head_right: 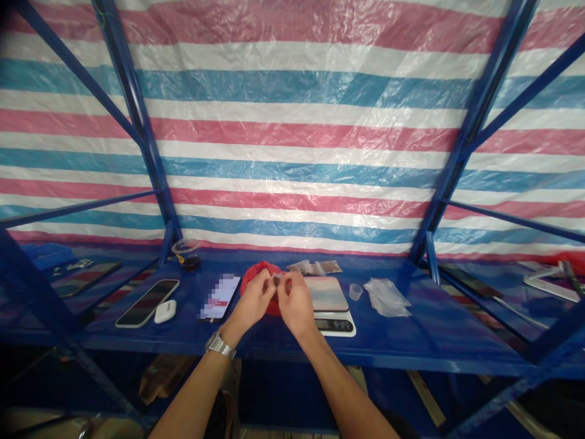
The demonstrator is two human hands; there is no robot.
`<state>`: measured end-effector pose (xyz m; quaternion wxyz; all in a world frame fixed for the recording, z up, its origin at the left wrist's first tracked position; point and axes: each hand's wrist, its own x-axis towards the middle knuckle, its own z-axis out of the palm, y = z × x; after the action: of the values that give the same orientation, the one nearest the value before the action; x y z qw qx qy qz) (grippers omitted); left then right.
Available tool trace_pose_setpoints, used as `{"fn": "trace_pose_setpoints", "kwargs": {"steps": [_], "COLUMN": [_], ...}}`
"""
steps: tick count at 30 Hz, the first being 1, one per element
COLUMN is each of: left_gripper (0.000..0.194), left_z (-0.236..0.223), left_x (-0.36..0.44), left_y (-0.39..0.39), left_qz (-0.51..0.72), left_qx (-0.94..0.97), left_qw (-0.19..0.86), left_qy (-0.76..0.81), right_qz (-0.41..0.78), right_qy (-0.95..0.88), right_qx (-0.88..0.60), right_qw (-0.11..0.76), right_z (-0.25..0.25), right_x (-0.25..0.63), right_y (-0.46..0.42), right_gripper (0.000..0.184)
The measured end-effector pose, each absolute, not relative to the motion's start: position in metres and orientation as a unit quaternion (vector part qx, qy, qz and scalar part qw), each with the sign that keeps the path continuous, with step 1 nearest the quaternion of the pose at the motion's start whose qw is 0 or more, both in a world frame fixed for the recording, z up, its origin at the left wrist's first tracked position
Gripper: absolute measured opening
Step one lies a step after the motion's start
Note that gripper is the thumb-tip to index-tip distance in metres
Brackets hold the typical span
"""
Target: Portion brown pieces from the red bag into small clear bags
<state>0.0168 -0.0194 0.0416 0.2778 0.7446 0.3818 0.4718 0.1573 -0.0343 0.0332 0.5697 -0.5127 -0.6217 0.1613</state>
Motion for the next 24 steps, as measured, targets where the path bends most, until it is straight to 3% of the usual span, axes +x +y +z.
{"fn": "trace_pose_setpoints", "kwargs": {"steps": [3, 7, 13, 15, 19, 24], "left_gripper": [0.022, 0.018, 0.024, 0.026, 0.027, 0.018], "left_z": [0.04, 0.038, 0.033, 0.03, 0.027, 0.027], "left_x": [0.019, 0.017, 0.008, 0.006, 0.001, -0.01], "left_y": [-0.016, -0.007, 0.009, 0.011, 0.012, 0.002], "left_qz": [0.481, 0.527, 0.553, 0.541, 0.503, 0.453], "left_qx": [0.737, 0.701, 0.67, 0.68, 0.717, 0.755], "left_qw": [0.274, 0.264, 0.28, 0.286, 0.269, 0.2], "left_qy": [0.387, 0.401, 0.408, 0.403, 0.401, 0.43], "right_qz": [0.123, 0.172, 0.524, 0.58, 0.56, 0.388], "right_qy": [-0.603, -0.559, -0.386, -0.358, -0.323, -0.333], "right_qx": [-0.535, -0.54, -0.475, -0.411, -0.396, -0.442], "right_qw": [0.579, 0.605, 0.592, 0.606, 0.652, 0.738], "right_z": [0.035, 0.036, 0.03, 0.029, 0.02, -0.001], "right_x": [0.16, 0.158, 0.143, 0.141, 0.137, 0.128], "right_y": [-0.028, -0.025, -0.025, -0.021, -0.005, 0.026], "right_gripper": [0.02, 0.034, 0.047, 0.044, 0.043, 0.057]}}
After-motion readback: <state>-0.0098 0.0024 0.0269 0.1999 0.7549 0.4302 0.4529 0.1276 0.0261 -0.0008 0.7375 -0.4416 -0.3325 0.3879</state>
